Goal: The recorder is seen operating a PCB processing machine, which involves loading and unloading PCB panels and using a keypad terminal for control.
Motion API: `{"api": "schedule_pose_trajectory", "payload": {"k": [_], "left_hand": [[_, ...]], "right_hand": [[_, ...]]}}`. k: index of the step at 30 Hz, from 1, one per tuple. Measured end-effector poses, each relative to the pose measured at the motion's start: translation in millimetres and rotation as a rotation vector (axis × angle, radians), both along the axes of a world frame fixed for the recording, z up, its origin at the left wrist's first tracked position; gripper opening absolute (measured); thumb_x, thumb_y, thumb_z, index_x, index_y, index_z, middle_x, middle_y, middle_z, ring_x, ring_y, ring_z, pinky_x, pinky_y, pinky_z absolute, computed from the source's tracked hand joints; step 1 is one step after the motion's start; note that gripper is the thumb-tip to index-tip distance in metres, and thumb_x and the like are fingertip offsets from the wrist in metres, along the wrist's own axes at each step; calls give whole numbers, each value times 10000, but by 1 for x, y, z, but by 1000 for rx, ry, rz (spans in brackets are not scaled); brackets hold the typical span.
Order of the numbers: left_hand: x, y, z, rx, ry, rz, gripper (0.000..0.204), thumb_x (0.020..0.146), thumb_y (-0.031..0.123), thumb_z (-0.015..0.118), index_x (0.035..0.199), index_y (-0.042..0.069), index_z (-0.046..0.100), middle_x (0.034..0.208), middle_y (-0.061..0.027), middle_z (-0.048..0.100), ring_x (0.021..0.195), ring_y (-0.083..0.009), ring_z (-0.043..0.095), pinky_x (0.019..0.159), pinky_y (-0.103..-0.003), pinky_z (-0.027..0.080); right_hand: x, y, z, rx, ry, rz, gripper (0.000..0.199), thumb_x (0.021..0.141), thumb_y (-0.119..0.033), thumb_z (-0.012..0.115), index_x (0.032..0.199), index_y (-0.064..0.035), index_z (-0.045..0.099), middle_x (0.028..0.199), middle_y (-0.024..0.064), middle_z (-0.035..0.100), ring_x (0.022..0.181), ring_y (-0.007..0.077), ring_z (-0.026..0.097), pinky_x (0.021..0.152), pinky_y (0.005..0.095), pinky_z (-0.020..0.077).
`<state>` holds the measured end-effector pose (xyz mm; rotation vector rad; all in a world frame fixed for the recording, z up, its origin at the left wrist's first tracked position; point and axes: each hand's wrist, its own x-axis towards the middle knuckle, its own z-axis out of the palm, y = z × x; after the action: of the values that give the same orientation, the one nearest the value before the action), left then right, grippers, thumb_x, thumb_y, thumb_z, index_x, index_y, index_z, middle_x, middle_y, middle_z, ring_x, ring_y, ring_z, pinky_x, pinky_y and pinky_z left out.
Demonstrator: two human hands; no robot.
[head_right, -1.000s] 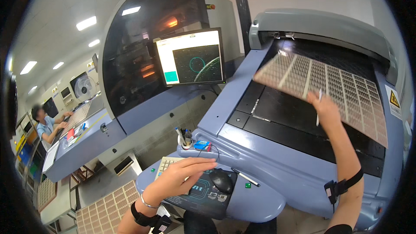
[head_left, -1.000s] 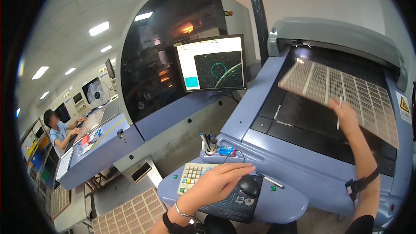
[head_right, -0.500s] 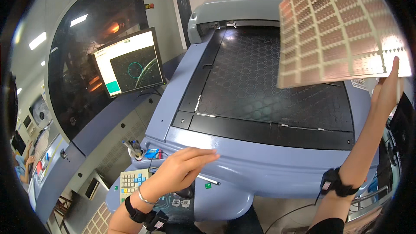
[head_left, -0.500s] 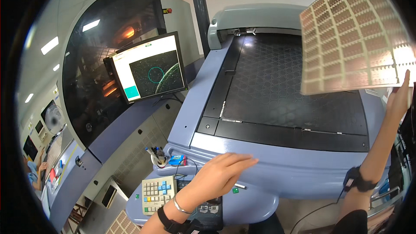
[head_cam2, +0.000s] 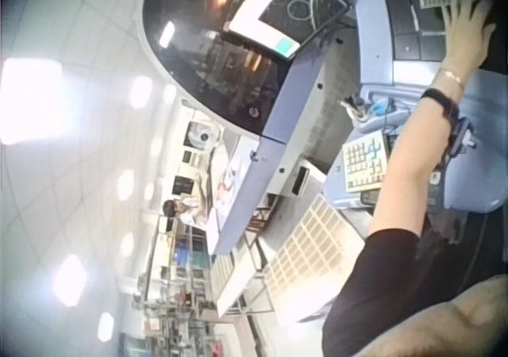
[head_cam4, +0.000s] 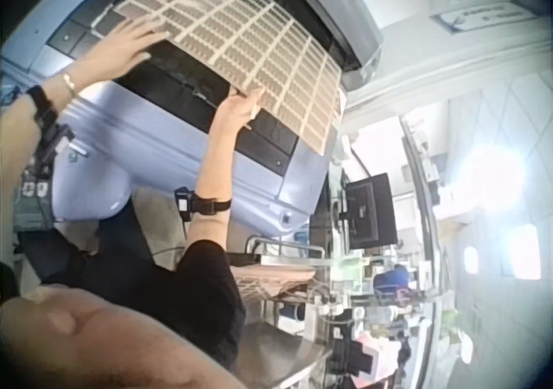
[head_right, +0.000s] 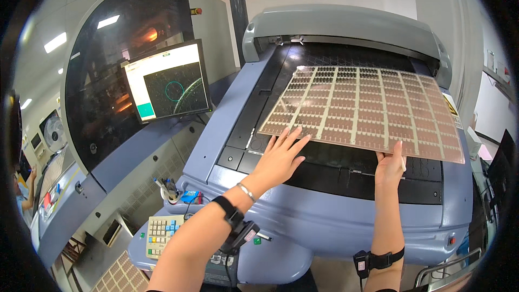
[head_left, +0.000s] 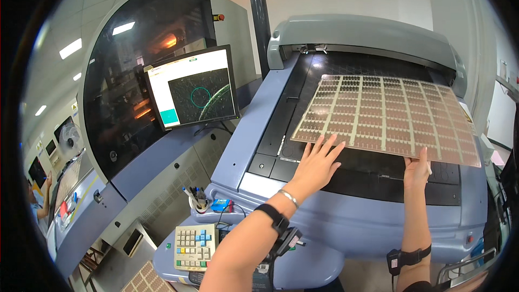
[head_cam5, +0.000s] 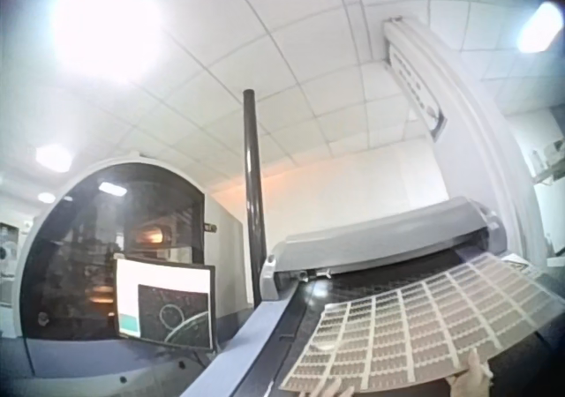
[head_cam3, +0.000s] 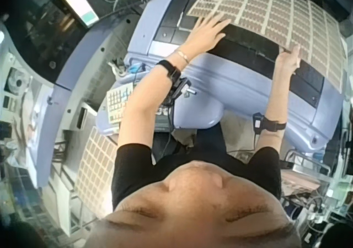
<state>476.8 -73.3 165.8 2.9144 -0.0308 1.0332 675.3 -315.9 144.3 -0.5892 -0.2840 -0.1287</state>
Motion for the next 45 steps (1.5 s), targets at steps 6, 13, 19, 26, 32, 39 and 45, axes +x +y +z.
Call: {"api": "schedule_pose_trajectory", "payload": {"k": [6,13,19,26,32,39,45], "left_hand": [[40,15,-21,-69,198,129,516,1033,424,471,1520,276,384,1588,-91,352,1469,-386,292,1162,-620,259],[44,15,-43,96,142,206,566,984,481,542,1498,275,429,1532,-101,425,1390,-409,395,1098,-591,372],[31,22,-56,138,78,151,608,952,485,591,1493,254,438,1494,-113,455,1356,-414,423,1048,-573,405],[6,21,-59,162,30,212,549,959,472,581,1452,249,488,1475,-74,478,1349,-349,444,1025,-557,411],[3,21,-53,66,128,214,494,994,431,542,1444,234,492,1513,-64,448,1393,-319,411,1094,-591,351],[-103,9,-21,-280,260,-70,460,1001,268,573,1446,172,507,1507,-109,469,1365,-335,461,1116,-504,387],[-300,25,-29,-507,-63,188,379,918,2,600,1290,59,643,1306,-144,642,1215,-311,603,1035,-387,468]], "right_hand": [[6,-30,12,-398,-2,277,357,1026,-232,567,1285,3,498,1211,164,623,1177,285,607,917,480,578],[33,-144,57,-1176,-178,448,331,1015,-271,536,1062,35,656,912,190,731,708,239,737,552,339,620],[92,-149,5,-1405,-378,-348,245,987,-205,579,1148,-25,622,844,94,670,714,173,663,586,288,519],[115,-105,-37,-1640,-709,-635,378,892,-80,634,1260,-76,548,1316,254,585,1306,434,482,1125,568,315],[93,-77,-27,-1614,-805,-596,372,910,-102,633,1274,-110,553,1387,230,558,1377,431,426,1162,571,277],[31,-59,-17,-1497,-697,-231,384,908,-39,610,1287,-88,571,1340,199,598,1270,425,539,1092,483,402],[-93,-24,-28,-1278,-1011,-301,383,881,48,588,1247,-59,619,1364,250,580,1195,381,615,1017,411,490]]}}
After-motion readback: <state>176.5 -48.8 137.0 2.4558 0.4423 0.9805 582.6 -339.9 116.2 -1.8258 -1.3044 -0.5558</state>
